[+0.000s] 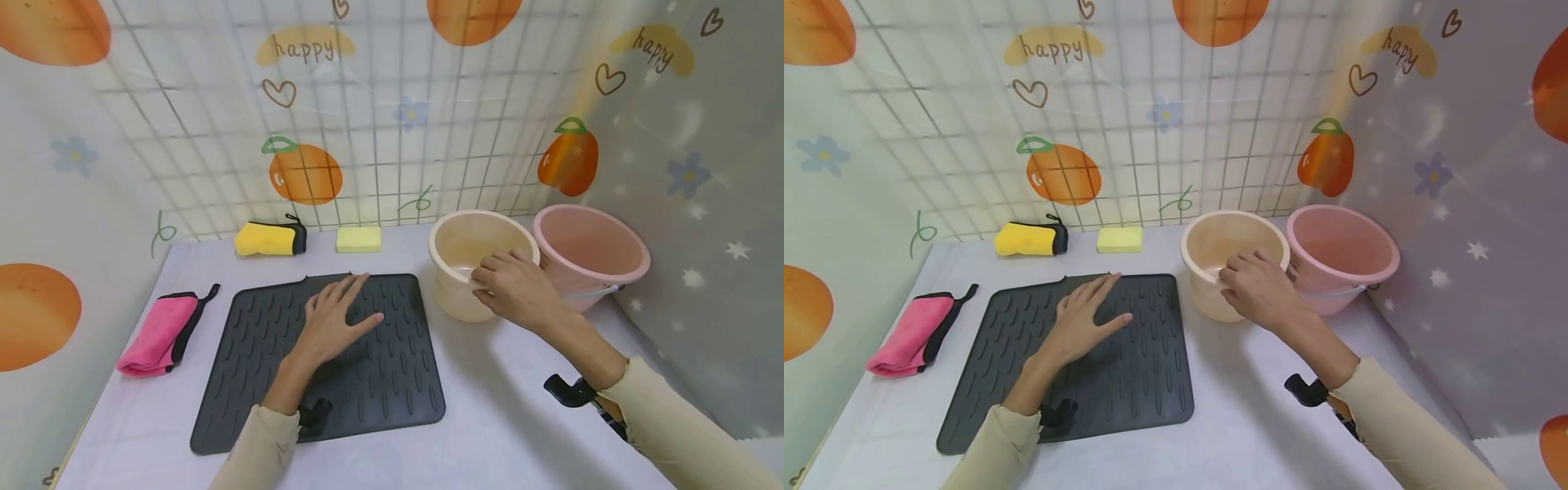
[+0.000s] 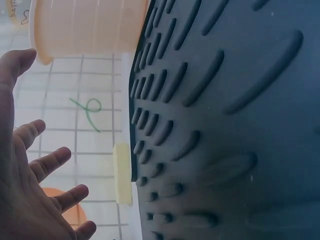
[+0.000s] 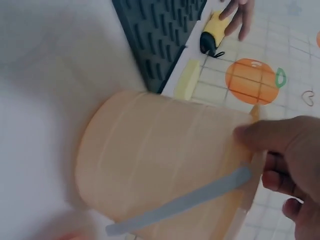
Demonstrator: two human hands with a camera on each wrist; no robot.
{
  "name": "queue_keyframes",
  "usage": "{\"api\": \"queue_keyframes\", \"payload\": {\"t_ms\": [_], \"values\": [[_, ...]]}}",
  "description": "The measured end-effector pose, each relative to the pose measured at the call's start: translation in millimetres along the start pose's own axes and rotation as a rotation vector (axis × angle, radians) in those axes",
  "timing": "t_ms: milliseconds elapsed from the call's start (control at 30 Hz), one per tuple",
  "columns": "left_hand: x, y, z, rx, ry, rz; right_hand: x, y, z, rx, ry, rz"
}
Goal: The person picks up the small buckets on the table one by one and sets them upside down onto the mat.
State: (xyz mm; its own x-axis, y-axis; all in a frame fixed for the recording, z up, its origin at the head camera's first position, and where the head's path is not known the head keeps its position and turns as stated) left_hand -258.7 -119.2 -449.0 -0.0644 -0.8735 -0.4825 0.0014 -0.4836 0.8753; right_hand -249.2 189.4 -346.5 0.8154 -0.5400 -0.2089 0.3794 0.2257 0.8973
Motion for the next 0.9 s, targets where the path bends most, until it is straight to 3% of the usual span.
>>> {"api": "queue_keyframes", "payload": {"t_ms": [133, 367, 667, 900], "values": [[-3.1, -2.8, 0.6, 0.009, -0.001, -0.014, -0.9, -0.7, 3.4, 0.015, -0.035, 0.046], [-5.6, -5.5, 1.0, 0.017, -0.006, -0.034, -2.9, 6.2, 0.6, -0.050, -0.146, 0.111], [-8.0, -3.6, 0.8, 0.023, 0.001, -0.087, -5.2, 15.6, -3.0, -0.172, -0.146, 0.145], [-14.6, -3.4, 0.6, 0.050, 0.013, -0.200, -4.6, 21.7, -7.2, -0.271, -0.166, 0.160]]}}
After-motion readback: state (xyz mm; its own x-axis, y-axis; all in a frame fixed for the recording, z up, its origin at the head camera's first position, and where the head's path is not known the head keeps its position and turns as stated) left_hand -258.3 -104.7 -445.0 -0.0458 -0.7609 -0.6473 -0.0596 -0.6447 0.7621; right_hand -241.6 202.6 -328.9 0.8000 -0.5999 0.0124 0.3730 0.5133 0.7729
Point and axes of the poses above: each hand's wrist, its own z-axis towards the middle knuckle, its own y-axis out of the back of the hand, x = y × z, the point moved 4 cm from there along z, towards the middle knuckle, and after that the axes turned 15 degrees about y, right-handed, at the moved point
